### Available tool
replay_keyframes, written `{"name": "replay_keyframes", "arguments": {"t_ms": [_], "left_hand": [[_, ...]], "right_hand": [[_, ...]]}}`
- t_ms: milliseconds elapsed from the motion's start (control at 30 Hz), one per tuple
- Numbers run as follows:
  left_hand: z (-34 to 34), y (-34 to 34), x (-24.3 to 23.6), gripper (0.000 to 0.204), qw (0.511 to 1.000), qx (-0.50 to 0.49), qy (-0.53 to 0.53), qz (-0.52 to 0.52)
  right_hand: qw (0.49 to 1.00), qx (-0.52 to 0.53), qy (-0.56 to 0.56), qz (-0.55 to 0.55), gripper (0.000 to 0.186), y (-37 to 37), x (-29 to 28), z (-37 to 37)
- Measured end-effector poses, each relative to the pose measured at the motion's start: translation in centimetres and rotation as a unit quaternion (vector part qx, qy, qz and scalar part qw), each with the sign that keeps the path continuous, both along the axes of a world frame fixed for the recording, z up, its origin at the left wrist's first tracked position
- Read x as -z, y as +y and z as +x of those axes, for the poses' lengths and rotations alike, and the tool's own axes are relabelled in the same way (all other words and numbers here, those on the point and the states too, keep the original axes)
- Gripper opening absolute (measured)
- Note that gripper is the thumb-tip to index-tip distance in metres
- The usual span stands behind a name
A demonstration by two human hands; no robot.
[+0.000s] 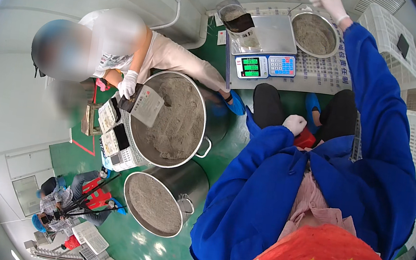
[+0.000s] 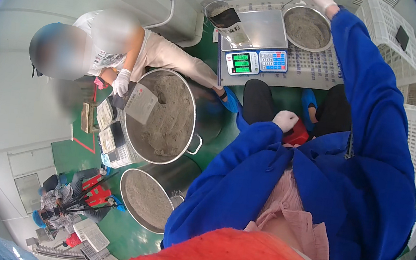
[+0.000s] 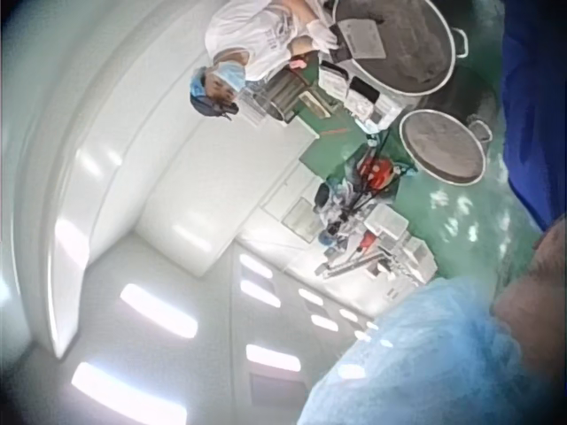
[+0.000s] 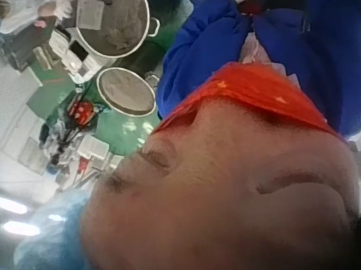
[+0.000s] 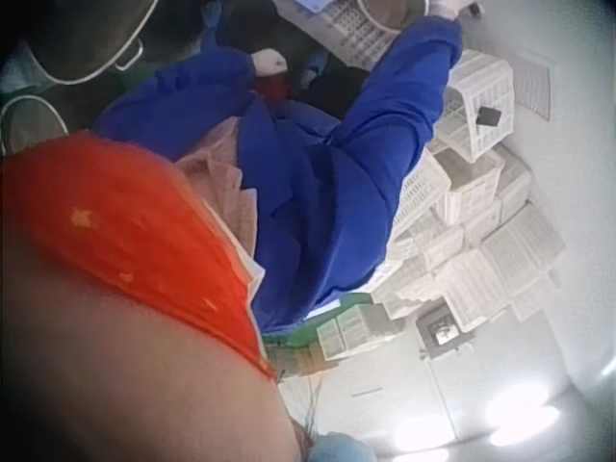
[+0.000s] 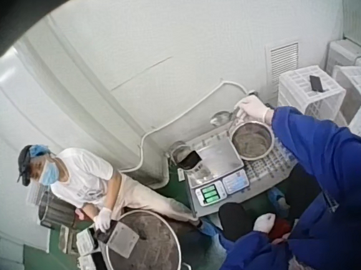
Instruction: The recorder and others are scooping gray powder from large pots into plastic bags, weighing them on a digital scale, and organizing the bags into white plastic crates.
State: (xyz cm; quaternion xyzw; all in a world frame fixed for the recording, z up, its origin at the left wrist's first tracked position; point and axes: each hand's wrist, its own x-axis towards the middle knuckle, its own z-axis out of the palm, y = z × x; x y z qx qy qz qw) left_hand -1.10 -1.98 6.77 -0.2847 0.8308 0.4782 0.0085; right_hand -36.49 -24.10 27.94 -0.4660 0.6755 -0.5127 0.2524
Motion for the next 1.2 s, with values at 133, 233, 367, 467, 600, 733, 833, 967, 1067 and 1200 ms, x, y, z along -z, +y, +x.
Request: {"name": "replay_keyframes", "arguments": {"t_ms": [133, 233, 367, 467, 600, 733, 833, 967, 1067, 1200], "left_hand": [[3.9, -4.7, -0.1, 0.021, 0.925, -0.262, 0.224, 0.163], [4.6, -12.7, -6.0, 0.031, 0.904, -0.365, 0.216, -0.060], [2.8, -21.8, -15.9, 0.055, 0.850, -0.416, 0.318, -0.065], [-1.2, -25.2, -20.5, 0.075, 0.881, -0.417, 0.222, -0.043], [3.3, -33.8, -18.1, 0.066, 0.897, -0.408, 0.024, -0.171], [-2.7, -30.5, -19.7, 0.053, 0.885, -0.310, -0.153, -0.311], [-1.3, -29.7, -20.4, 0.041, 0.863, -0.283, -0.180, -0.376], [0.2, -27.8, -21.7, 0.030, 0.885, -0.146, -0.084, -0.434], [0.0, -25.7, -23.0, 0.027, 0.893, -0.073, -0.034, -0.443], [-2.1, -22.5, -23.9, 0.019, 0.915, 0.057, 0.083, -0.390]], "right_hand": [[0.943, 0.013, 0.317, 0.101, 0.027, 2.8, 5.4, 2.8], [0.870, -0.033, 0.474, 0.133, 0.024, 7.0, 11.6, 1.3], [0.873, -0.039, 0.436, 0.213, 0.026, 11.8, 18.0, 0.9], [0.874, -0.023, 0.387, 0.293, 0.041, 15.5, 19.6, -0.8], [0.873, -0.047, 0.410, 0.261, 0.061, 13.5, 14.5, 4.8], [0.904, -0.017, 0.359, 0.230, 0.051, 21.1, 15.4, 3.6], [0.915, -0.059, 0.342, 0.204, 0.035, 23.3, 14.1, 5.8], [0.911, -0.065, 0.352, 0.202, 0.033, 26.3, 13.1, 7.8], [0.914, -0.087, 0.340, 0.201, 0.031, 28.2, 12.9, 8.9], [0.898, -0.153, 0.341, 0.231, 0.032, 28.4, 10.5, 11.0]]}}
